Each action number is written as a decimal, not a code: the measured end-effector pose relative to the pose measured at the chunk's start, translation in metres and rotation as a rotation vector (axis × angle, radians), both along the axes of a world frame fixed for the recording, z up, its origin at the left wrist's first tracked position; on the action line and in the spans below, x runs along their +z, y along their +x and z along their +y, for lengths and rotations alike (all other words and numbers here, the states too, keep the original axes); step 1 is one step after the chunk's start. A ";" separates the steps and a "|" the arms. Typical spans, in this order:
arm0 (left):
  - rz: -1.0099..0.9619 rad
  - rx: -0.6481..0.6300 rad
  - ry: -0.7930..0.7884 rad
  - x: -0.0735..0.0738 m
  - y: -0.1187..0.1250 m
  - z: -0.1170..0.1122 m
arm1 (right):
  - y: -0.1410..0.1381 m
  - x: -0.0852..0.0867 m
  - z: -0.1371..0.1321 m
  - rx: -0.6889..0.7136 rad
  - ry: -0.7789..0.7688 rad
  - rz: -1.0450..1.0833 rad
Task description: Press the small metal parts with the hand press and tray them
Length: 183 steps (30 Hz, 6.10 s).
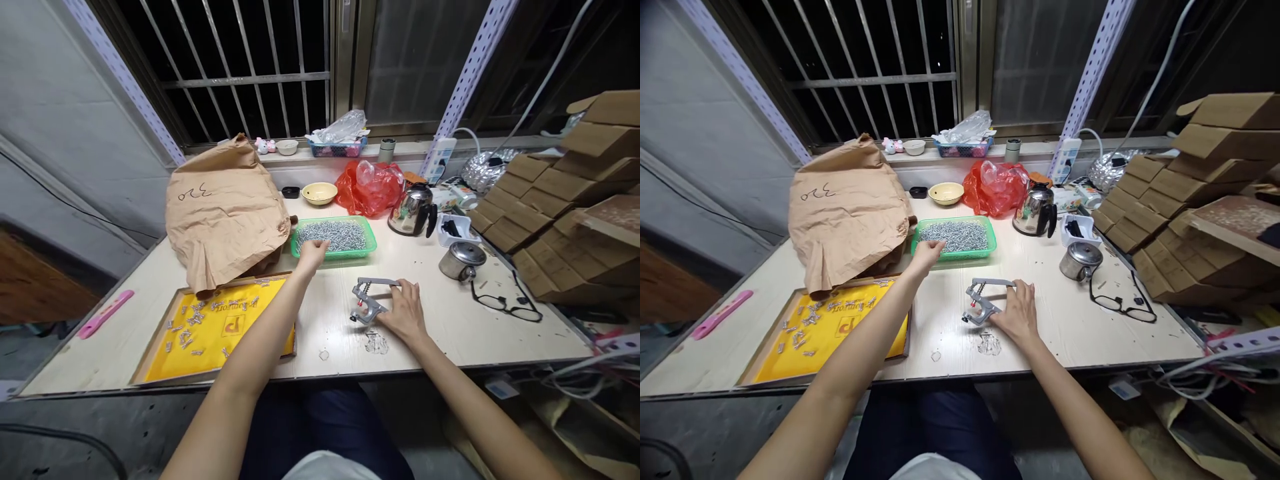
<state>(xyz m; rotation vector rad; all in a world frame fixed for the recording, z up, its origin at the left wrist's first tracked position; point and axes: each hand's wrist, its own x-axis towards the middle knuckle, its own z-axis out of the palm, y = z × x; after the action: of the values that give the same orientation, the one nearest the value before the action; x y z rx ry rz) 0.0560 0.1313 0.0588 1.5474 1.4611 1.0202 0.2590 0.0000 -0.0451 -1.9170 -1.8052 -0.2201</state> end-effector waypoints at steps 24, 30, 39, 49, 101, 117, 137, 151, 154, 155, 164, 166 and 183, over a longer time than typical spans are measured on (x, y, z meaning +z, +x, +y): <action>0.790 0.126 -0.276 -0.037 -0.234 -0.032 | 0.001 -0.017 -0.005 0.090 -0.017 -0.111; 0.770 -0.015 -0.281 -0.039 -0.228 -0.051 | 0.001 -0.021 -0.003 0.109 -0.011 -0.093; 0.851 -0.036 -0.011 -0.044 -0.178 -0.025 | 0.001 -0.022 -0.003 0.120 0.006 -0.100; 0.857 -0.296 -0.149 -0.037 -0.170 -0.029 | 0.001 -0.023 -0.002 0.121 -0.001 -0.085; -0.586 -0.049 -0.713 -0.069 -0.011 -0.138 | -0.027 0.048 -0.008 0.186 0.010 -0.212; -0.714 -0.003 -0.748 -0.053 -0.016 -0.134 | -0.028 0.036 0.012 0.253 -0.167 -0.291; -0.286 0.084 -0.134 -0.018 -0.003 0.014 | -0.004 0.024 -0.004 0.030 -0.085 -0.128; 0.920 -0.128 0.099 -0.053 -0.111 -0.013 | -0.006 0.013 -0.003 0.080 -0.091 -0.089; 1.012 -0.151 0.090 -0.057 -0.103 -0.007 | -0.008 0.014 -0.005 0.085 -0.081 -0.101; 1.009 -0.151 0.094 -0.057 -0.102 -0.006 | -0.007 0.015 -0.006 0.083 -0.084 -0.106; 0.201 0.051 -0.021 -0.045 -0.090 -0.051 | -0.010 0.027 -0.007 0.079 -0.065 -0.107; -0.161 0.031 -0.173 -0.044 -0.073 -0.075 | -0.015 0.030 -0.004 0.091 -0.052 -0.101; -0.644 0.012 -0.481 -0.062 -0.013 -0.128 | -0.036 0.043 -0.005 0.095 -0.086 -0.191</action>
<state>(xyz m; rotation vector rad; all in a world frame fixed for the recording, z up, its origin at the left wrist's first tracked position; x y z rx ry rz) 0.0425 0.0029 -0.0029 0.7670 1.1369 0.9607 0.2235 -0.0049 -0.0024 -1.9183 -2.0565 -0.3065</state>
